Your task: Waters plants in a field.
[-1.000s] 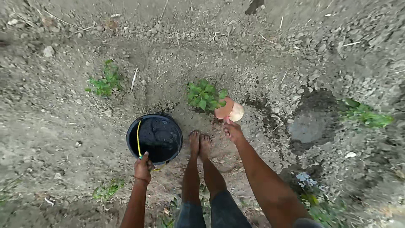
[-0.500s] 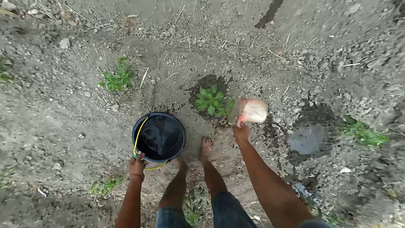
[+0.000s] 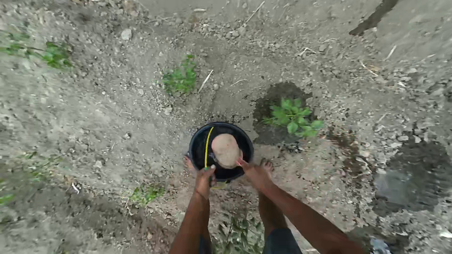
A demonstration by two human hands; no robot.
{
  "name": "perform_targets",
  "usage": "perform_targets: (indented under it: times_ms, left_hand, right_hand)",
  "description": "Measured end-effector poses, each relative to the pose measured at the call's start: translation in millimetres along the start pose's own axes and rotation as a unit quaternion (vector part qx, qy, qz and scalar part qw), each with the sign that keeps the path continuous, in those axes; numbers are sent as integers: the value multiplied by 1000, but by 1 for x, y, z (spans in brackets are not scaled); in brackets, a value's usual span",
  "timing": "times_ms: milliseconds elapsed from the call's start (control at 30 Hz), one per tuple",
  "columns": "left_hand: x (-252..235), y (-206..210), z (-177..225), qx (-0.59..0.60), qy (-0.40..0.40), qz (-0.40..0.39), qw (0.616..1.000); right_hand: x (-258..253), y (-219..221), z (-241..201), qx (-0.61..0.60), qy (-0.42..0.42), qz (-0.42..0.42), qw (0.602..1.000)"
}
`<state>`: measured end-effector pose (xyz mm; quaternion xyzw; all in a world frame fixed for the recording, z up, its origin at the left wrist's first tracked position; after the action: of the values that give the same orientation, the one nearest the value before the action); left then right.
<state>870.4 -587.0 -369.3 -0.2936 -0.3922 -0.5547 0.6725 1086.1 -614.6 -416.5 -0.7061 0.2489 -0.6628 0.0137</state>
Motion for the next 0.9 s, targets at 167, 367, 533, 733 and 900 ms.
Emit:
perform_targets:
  times_ms: [167,367,533,733,900]
  left_hand:
    - [-13,-32,11,-58,-6,-26,998]
    - [-47,-95,13,-269,15,-20,963]
    - [-85,-125,-4,-306,0,20,952]
    - [-103,-132,-14,-243,-63,52,966]
    - [-96,-129,-21,-201,-64,60,976]
  right_hand:
    - [-82,13,-41,30,118,-70,990]
    - [-121,46,-19,-201,89,-199,955]
    - [-114,36,17,-419,50,-376,825]
    - [-43,37,29,-537,-59,-406,737]
    - [23,-1,-2,-645,-200,-359,644]
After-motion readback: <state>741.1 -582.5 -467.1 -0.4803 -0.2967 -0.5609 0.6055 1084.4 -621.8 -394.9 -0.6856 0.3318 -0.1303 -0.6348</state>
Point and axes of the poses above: each hand's wrist, its own x-axis away from the middle knuckle, its own y-axis out of the palm, z = x × y, the point moved 5 cm from there along -x, towards the middle knuckle, and after that the axes turned 12 degrees about y, right-handed, at the moved point
